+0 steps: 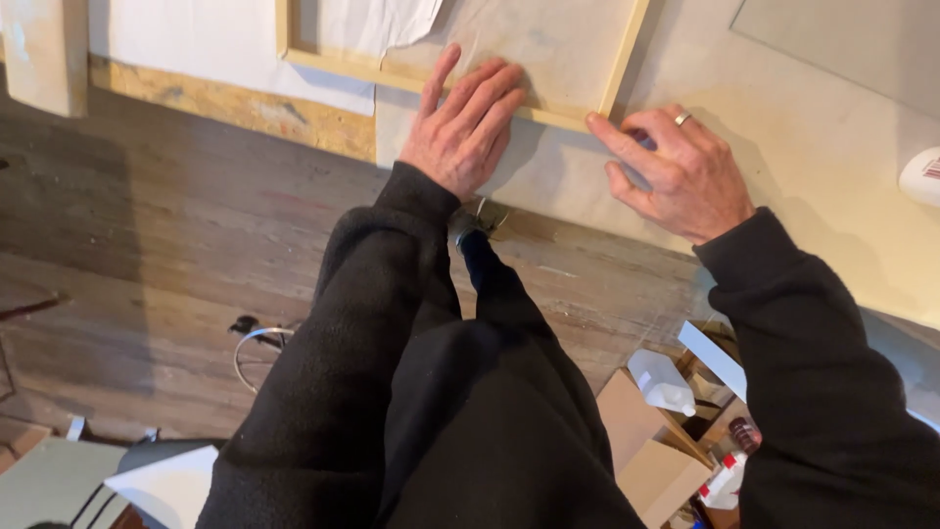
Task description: Joining wooden frame components using glue on a workshop workbench.
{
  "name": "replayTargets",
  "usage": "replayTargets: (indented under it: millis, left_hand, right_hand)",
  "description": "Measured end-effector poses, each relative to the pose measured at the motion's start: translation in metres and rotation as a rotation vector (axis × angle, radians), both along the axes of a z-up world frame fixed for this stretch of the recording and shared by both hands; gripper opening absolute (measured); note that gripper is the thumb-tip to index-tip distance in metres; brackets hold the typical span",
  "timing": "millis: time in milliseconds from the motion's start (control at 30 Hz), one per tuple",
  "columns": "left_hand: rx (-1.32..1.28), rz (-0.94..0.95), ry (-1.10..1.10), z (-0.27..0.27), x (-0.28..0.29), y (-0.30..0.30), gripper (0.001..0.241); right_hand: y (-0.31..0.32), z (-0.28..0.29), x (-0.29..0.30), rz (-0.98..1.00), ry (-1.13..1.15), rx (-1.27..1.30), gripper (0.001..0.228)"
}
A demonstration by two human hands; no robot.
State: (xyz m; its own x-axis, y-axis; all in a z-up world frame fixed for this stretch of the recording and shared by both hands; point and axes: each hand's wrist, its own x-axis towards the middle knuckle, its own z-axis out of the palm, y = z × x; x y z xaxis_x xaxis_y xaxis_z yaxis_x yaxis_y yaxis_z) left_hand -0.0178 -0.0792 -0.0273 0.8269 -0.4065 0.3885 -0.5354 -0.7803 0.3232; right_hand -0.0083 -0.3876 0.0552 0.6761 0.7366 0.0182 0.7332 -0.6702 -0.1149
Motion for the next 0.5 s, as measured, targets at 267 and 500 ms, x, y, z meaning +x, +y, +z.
replayTargets:
  millis: [267,500]
  left_hand:
    - [-0.015,-0.016,0.017,0.010,0.000,0.001,0.026]
    - [-0.022,-0.022,0.011,0.007,0.000,0.001,0.026]
  right_hand:
    - [0.002,0.014,-0.006,-0.003,-0.045,0.016,0.050]
    - [-0.017,0.011,-0.016,-0.066,0.064,0.156,0.042]
